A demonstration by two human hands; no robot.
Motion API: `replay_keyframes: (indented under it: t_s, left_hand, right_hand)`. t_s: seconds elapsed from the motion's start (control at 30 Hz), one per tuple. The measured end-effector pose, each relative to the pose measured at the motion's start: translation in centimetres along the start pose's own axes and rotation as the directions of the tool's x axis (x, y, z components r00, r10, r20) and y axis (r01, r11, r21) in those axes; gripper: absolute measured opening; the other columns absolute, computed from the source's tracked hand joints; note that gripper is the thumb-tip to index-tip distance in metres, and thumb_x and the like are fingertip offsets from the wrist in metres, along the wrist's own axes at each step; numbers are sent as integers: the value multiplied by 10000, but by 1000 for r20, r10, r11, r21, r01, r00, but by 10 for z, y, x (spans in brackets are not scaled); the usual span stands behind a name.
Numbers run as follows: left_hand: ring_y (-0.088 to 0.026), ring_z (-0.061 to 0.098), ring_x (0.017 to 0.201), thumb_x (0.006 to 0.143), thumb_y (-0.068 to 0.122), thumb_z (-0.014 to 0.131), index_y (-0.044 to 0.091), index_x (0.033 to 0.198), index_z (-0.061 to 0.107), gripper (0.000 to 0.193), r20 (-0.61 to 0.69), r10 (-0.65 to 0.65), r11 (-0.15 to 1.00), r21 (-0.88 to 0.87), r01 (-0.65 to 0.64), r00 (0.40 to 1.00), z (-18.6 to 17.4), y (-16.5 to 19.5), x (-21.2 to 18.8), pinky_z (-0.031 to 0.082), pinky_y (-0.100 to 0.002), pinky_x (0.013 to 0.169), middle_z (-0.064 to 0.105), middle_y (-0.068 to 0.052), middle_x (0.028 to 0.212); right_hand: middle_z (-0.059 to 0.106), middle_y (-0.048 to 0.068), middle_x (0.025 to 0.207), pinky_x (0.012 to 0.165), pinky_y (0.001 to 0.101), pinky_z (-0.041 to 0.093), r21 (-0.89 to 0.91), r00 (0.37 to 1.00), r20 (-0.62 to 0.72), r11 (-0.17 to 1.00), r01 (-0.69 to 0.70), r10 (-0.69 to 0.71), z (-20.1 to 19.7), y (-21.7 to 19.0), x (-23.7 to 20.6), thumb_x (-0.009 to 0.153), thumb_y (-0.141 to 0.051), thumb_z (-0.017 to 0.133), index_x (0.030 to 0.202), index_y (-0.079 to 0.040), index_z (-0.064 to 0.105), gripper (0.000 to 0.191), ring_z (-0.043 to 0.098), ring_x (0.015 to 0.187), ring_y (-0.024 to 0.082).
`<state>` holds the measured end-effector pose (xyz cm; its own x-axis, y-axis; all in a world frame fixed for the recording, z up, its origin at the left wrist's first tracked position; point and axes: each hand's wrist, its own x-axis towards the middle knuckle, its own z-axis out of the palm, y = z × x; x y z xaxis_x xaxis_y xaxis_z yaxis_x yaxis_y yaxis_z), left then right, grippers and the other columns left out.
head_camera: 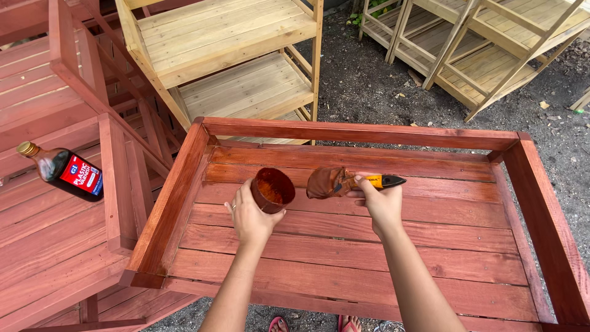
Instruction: The person applies reddish-brown wood stain to a wooden bench-like furniture piece using a brush, dipping the brush into a cup of stain held in the other hand. They coat the top rails, side panels, and inner surfaces of the piece, working around it on the ground.
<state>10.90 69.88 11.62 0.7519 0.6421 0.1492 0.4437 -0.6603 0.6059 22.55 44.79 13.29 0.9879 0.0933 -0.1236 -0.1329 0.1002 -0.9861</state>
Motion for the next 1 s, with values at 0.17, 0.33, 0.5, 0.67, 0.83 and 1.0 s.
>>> replay_keyframes:
  t_s: [0.17,0.33,0.5,0.67,0.83,1.0]
  left_hand:
    - [-328,544,1282,458,304,1019,100,1378,461,1095,-100,-90,996,12,92,991,-20,-43,-21,209,-656,1201,603,-133,1312]
    - [-355,545,1267,440,299,1019,94,1373,465,1104,-161,-111,994,-1,112,981,-42,-65,-45,225,-648,1189,605,-148,1289]
    - [-369,542,1270,453,300,1011,85,1392,459,1110,-175,-111,993,-46,105,978,-43,-64,-51,241,-629,1192,591,-163,1297]
    - [-360,545,1266,448,288,1012,72,1382,454,1110,-150,-59,991,-128,40,987,-19,-42,-46,208,-658,1178,593,-163,1299]
    - [-361,538,1279,489,301,999,74,1392,453,1079,-116,-1,976,-214,-24,993,5,-18,-45,235,-660,1171,582,-158,1306]
    - [-356,532,1277,488,320,1010,68,1378,454,1079,-78,-5,979,-205,-11,997,9,-8,-44,176,-705,1177,576,-150,1300]
  right_hand:
    - [765,122,882,499,259,523,-95,997,3,993,-76,76,13,61,9,916,-113,723,1039,27,726,186,745,660,174]
    - [766,106,841,536,273,591,-46,984,128,991,128,-121,81,88,16,877,-81,747,966,44,743,153,737,636,155]
    - [740,105,653,564,315,565,-556,996,65,827,82,-54,92,77,29,845,-198,792,834,10,755,211,724,585,159]
    - [733,123,671,548,345,551,-705,981,-28,700,116,-191,-14,51,43,816,-195,839,744,26,711,265,698,576,163]
    - [741,173,790,493,297,555,-552,979,-187,833,-40,-76,-150,14,40,920,-73,738,913,91,719,165,732,618,181]
    - [736,189,888,543,311,589,-397,959,-258,918,5,-117,-194,13,27,960,7,688,983,113,676,109,742,671,232]
